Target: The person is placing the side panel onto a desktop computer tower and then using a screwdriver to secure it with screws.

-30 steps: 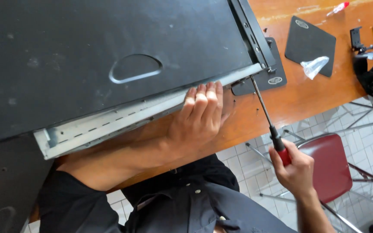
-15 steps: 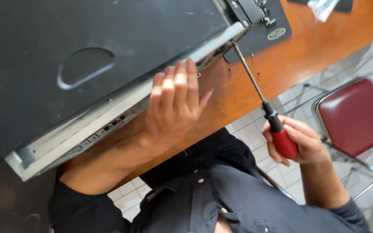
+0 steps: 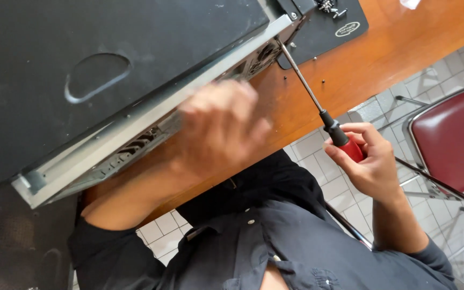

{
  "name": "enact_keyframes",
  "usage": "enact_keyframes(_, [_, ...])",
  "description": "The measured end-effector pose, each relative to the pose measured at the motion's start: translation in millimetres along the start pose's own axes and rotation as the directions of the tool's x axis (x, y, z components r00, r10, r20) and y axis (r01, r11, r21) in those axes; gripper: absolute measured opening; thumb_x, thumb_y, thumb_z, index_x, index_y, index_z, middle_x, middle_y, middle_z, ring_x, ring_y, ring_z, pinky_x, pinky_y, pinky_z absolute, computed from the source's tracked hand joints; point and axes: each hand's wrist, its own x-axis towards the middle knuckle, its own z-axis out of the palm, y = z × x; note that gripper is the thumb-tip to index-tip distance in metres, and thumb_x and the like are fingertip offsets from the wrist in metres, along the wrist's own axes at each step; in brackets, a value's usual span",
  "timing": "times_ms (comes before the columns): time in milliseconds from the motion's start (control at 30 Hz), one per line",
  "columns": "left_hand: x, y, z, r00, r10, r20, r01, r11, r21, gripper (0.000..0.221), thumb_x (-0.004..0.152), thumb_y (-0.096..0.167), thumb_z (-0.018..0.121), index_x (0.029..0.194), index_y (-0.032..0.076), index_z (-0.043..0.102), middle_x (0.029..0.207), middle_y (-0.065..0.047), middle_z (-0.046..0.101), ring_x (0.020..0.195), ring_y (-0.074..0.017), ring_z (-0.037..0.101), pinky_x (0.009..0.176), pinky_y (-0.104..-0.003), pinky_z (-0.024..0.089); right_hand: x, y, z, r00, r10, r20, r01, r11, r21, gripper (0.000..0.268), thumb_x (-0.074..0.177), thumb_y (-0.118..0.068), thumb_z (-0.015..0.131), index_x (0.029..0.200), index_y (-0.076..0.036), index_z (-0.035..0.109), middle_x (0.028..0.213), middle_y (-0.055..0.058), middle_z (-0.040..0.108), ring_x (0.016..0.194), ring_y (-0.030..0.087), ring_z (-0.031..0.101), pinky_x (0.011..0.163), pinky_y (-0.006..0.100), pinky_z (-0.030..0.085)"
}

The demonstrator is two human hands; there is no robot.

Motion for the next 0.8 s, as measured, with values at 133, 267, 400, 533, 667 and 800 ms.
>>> enact_keyframes(133, [9, 40, 8, 0.993, -0.102, 0.06, 0.109, 0.585, -0.804, 0.041, 0.098, 0.037, 0.068, 0.108, -0.003, 0.066, 0.106, -0.016, 0.064, 0.097, -0.0331, 0.064, 0.093, -0.042, 0.053, 6, -3, -11, 0.993, -0.016, 0.113, 0.003, 0.993, 0.115, 0.025, 0.101, -0.006, 0.057, 0.125, 0.001, 0.055, 0.085, 0.013, 0.069, 0.053, 0.014, 0.05, 0.048, 0.025, 0.042])
enact_keyframes(267, [40, 66, 40, 0.586, 0.018, 0.81, 0.789, -0.241, -0.565, 0.044, 0.084, 0.049, 0.066, 0.102, 0.009, 0.07, 0.086, -0.005, 0.078, 0.075, -0.0134, 0.077, 0.067, -0.026, 0.064, 6, -13, -17, 0.963, 0.061, 0.262, -0.141, 0.944, 0.299, 0.039, 0.104, -0.021, 0.042, 0.122, 0.009, 0.061, 0.094, 0.017, 0.07, 0.057, 0.02, 0.054, 0.048, 0.029, 0.043])
enact_keyframes(400, [55, 70, 65, 0.585, -0.026, 0.81, 0.706, -0.475, -0.525, 0.038, 0.088, 0.04, 0.065, 0.072, 0.006, 0.072, 0.068, -0.006, 0.075, 0.063, -0.0125, 0.074, 0.056, -0.022, 0.062, 6, 7, -24, 0.938, 0.029, 0.346, -0.176, 0.898, 0.403, 0.041, 0.107, -0.017, 0.042, 0.134, 0.011, 0.055, 0.103, 0.025, 0.072, 0.062, 0.028, 0.063, 0.053, 0.033, 0.052])
enact_keyframes(533, [58, 57, 63, 0.431, 0.122, 0.894, 0.845, -0.404, -0.352, 0.04, 0.086, 0.042, 0.063, 0.093, 0.004, 0.074, 0.088, -0.012, 0.082, 0.071, -0.0164, 0.079, 0.064, -0.025, 0.068, 14, 26, -32, 0.806, -0.103, 0.583, -0.369, 0.683, 0.63, 0.053, 0.102, -0.024, 0.048, 0.141, 0.012, 0.047, 0.109, 0.033, 0.07, 0.082, 0.038, 0.072, 0.056, 0.038, 0.062])
enact_keyframes(667, [52, 57, 69, 0.491, 0.217, 0.844, 0.784, -0.533, -0.319, 0.039, 0.089, 0.039, 0.064, 0.091, 0.002, 0.073, 0.088, -0.015, 0.08, 0.077, -0.0215, 0.08, 0.071, -0.031, 0.07, 15, 43, -39, 0.665, -0.36, 0.655, -0.281, 0.691, 0.666, 0.052, 0.106, -0.027, 0.062, 0.136, 0.013, 0.046, 0.101, 0.028, 0.072, 0.06, 0.029, 0.072, 0.05, 0.035, 0.059])
enact_keyframes(800, [63, 47, 47, 0.457, 0.168, 0.874, 0.873, -0.273, -0.404, 0.042, 0.085, 0.052, 0.058, 0.078, 0.012, 0.071, 0.065, -0.004, 0.076, 0.068, -0.0166, 0.082, 0.06, -0.023, 0.065, 9, 43, -43, 0.828, -0.181, 0.531, -0.11, 0.876, 0.47, 0.047, 0.074, -0.016, 0.089, 0.106, -0.004, 0.056, 0.076, 0.005, 0.068, 0.061, 0.01, 0.061, 0.051, 0.023, 0.05])
